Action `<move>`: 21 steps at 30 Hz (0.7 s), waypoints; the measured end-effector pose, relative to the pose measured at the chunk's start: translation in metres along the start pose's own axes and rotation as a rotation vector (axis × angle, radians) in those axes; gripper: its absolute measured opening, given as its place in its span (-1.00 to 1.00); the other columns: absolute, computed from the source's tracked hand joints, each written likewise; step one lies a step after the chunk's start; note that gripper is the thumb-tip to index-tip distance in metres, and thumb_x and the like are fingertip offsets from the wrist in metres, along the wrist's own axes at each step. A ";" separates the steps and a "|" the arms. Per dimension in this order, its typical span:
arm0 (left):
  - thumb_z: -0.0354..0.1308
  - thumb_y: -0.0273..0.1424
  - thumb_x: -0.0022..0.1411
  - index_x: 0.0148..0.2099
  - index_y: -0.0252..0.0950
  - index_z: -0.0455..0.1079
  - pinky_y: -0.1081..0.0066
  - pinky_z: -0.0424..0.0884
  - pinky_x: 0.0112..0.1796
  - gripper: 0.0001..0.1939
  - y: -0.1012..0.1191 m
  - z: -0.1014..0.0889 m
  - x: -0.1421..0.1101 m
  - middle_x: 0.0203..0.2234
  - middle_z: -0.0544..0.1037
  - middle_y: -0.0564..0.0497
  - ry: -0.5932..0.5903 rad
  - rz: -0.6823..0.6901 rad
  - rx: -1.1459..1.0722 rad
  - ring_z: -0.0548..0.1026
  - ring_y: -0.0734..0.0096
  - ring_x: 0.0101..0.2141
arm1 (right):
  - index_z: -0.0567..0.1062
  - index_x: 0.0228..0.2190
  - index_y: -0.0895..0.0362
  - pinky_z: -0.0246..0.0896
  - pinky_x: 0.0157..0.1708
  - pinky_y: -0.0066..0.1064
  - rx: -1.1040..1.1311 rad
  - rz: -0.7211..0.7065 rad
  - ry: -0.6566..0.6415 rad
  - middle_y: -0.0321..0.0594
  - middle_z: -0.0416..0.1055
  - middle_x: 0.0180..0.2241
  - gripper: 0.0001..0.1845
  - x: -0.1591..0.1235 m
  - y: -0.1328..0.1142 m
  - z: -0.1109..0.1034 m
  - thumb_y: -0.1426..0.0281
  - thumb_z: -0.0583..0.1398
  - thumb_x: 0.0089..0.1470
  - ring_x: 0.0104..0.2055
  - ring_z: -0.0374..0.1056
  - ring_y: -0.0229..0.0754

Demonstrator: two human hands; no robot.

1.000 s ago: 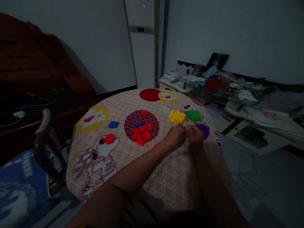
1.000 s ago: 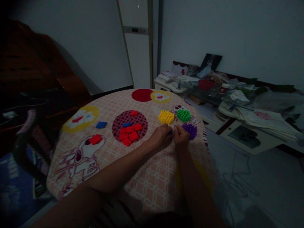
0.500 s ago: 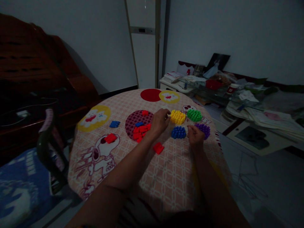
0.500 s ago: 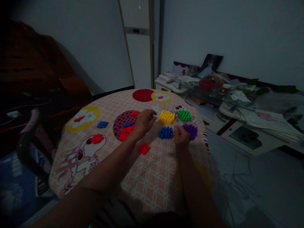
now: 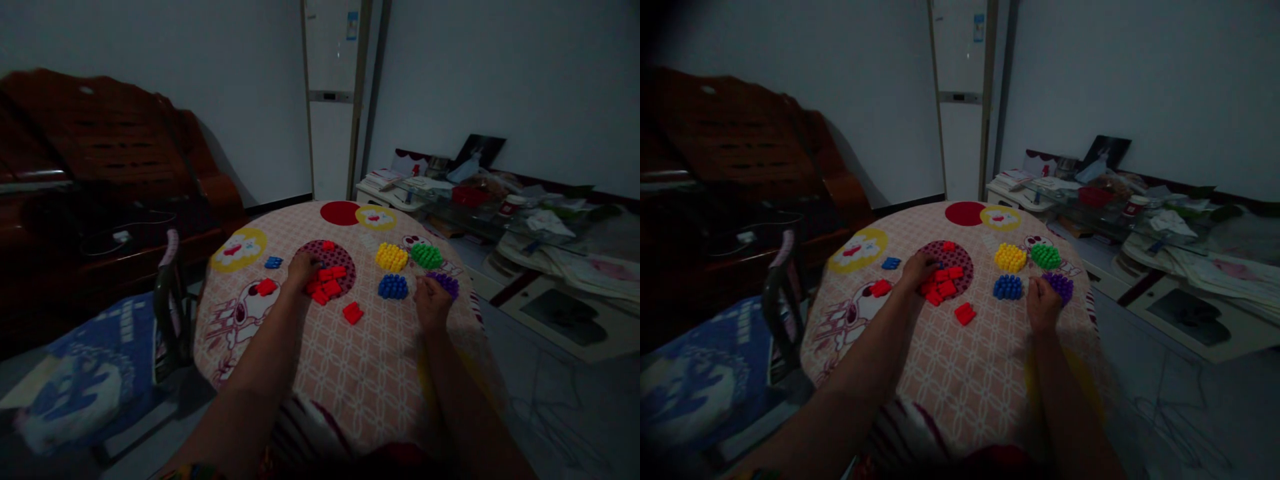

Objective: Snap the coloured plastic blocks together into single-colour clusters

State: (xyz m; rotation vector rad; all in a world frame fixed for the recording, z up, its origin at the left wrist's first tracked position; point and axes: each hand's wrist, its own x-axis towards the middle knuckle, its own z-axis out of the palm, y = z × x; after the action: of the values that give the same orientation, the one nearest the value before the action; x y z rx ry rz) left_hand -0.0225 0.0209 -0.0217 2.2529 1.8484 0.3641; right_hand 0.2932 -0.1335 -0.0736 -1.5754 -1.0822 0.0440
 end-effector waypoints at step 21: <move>0.21 -0.52 0.20 -0.07 -0.30 0.46 0.35 0.44 -0.10 -0.77 0.143 0.028 -0.083 -0.19 0.62 -0.07 -0.038 0.673 -0.294 0.55 0.26 -0.17 | 0.48 -0.47 0.12 0.12 -0.49 -0.44 0.038 0.015 -0.052 -0.39 0.26 -0.66 -0.54 -0.041 -0.016 -0.012 0.05 0.07 0.24 -0.57 0.21 -0.27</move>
State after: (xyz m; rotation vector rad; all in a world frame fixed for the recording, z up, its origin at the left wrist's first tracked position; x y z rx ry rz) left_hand 0.1041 -0.0883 -0.0089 2.5645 0.8881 0.6359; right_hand 0.2668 -0.1704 -0.0776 -1.5556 -1.1040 0.1148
